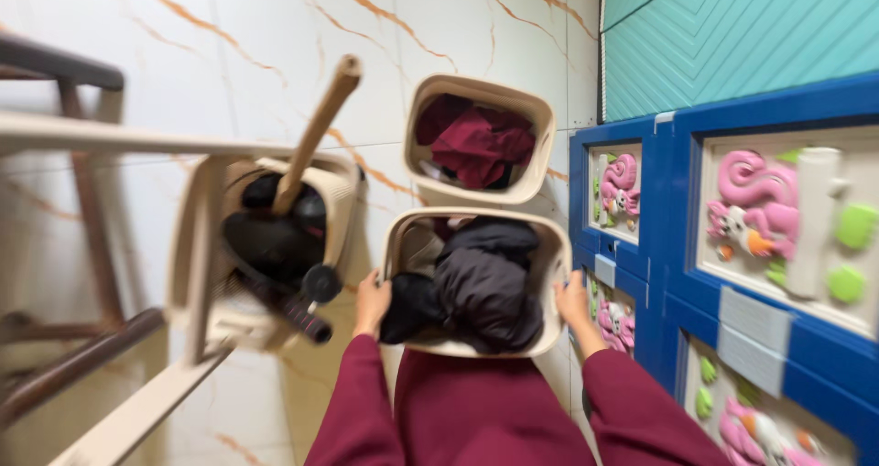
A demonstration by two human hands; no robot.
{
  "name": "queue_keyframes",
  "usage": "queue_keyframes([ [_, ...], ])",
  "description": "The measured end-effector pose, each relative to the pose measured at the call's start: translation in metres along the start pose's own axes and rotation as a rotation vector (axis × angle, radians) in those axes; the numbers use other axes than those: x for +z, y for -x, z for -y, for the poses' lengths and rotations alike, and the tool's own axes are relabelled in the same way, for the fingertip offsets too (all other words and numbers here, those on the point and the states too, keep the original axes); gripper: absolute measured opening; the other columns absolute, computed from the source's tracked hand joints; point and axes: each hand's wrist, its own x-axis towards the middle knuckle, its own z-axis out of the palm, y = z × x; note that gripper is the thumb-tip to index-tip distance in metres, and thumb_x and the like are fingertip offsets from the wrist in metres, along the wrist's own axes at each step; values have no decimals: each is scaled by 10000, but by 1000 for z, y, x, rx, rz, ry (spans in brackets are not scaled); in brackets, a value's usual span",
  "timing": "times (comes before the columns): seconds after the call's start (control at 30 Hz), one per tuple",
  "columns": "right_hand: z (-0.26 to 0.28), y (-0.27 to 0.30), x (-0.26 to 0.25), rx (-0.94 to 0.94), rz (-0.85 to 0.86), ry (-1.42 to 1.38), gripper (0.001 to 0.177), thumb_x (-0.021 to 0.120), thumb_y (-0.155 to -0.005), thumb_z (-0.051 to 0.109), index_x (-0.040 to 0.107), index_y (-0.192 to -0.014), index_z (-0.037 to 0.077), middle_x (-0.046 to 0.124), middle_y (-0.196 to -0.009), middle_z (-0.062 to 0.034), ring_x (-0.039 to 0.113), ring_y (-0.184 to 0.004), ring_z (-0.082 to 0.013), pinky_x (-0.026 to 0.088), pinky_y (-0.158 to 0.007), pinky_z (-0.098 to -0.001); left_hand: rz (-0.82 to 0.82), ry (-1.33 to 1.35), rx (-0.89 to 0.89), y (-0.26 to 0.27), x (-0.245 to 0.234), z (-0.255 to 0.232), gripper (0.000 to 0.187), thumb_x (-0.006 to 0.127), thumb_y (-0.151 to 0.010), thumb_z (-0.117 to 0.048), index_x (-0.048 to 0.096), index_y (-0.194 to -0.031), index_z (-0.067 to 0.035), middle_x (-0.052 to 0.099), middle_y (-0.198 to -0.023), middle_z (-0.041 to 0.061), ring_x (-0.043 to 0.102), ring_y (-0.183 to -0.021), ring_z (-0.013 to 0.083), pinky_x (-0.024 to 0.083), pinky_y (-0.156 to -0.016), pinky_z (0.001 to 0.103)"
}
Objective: The person removes three fabric bins from a beige rolling storage cart and places them on the floor. They then use a screwdriver to loosen and remove the top tray from the cart frame, placing it on the floor as well. The person continues to adjust the remaining frame components.
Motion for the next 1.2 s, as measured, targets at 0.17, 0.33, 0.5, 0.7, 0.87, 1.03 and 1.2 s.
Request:
queue_keyframes([
  [0.17,-22,-53,109,102,97,-20,417,679,-932,286,447,-1194,59,683,-945,-329,644,-924,-559,490,-807,-601,-15,19,-155,-75,38,71,496,684,-826,-175,677,-1309,-61,686,-1098,236,682,-1014,341,528,-906,422],
  [0.33,-49,-100,166,84,18,-84,405,672,-957,296,459,-1189,43,675,-961,-333,640,-935,-555,499,-804,-585,-29,-5,-119,-133,70,91,442,665,-873,-176,690,-1308,-100,686,-1121,187,677,-1038,321,519,-933,404],
  [0.5,-56,-176,174,49,-69,-66,423,686,-942,316,472,-1177,37,678,-1002,-323,643,-951,-550,497,-812,-587,58,-6,-111,-187,81,39,468,612,-899,-170,667,-1364,-144,711,-1153,192,693,-1077,314,510,-960,386],
  [0.7,-38,-319,159,-88,-27,-36,427,671,-977,285,424,-1206,22,686,-1011,-343,649,-990,-550,512,-870,-564,72,120,10,-277,111,-43,561,599,-897,-168,556,-1444,-57,701,-1194,225,672,-1151,307,471,-997,351],
  [0.87,-29,-379,154,-105,29,-47,411,671,-986,230,384,-1179,9,702,-1008,-316,694,-975,-485,537,-863,-514,150,281,47,-330,140,-64,658,593,-885,-151,438,-1495,41,653,-1351,247,628,-1257,291,446,-1093,339],
  [1.03,-33,-384,151,-53,44,-63,450,665,-979,223,390,-1269,17,708,-998,-292,713,-955,-437,532,-872,-483,183,221,15,-345,155,-70,670,623,-915,-195,412,-1522,-7,549,-1447,230,524,-1341,295,371,-1131,337],
  [1.2,-21,-340,134,-119,-151,-196,378,661,-969,221,554,-1316,116,724,-1114,-197,700,-1040,-395,519,-894,-451,-90,251,182,-298,153,-48,550,606,-1006,-202,474,-1485,34,508,-1518,242,459,-1431,333,330,-1177,379],
])
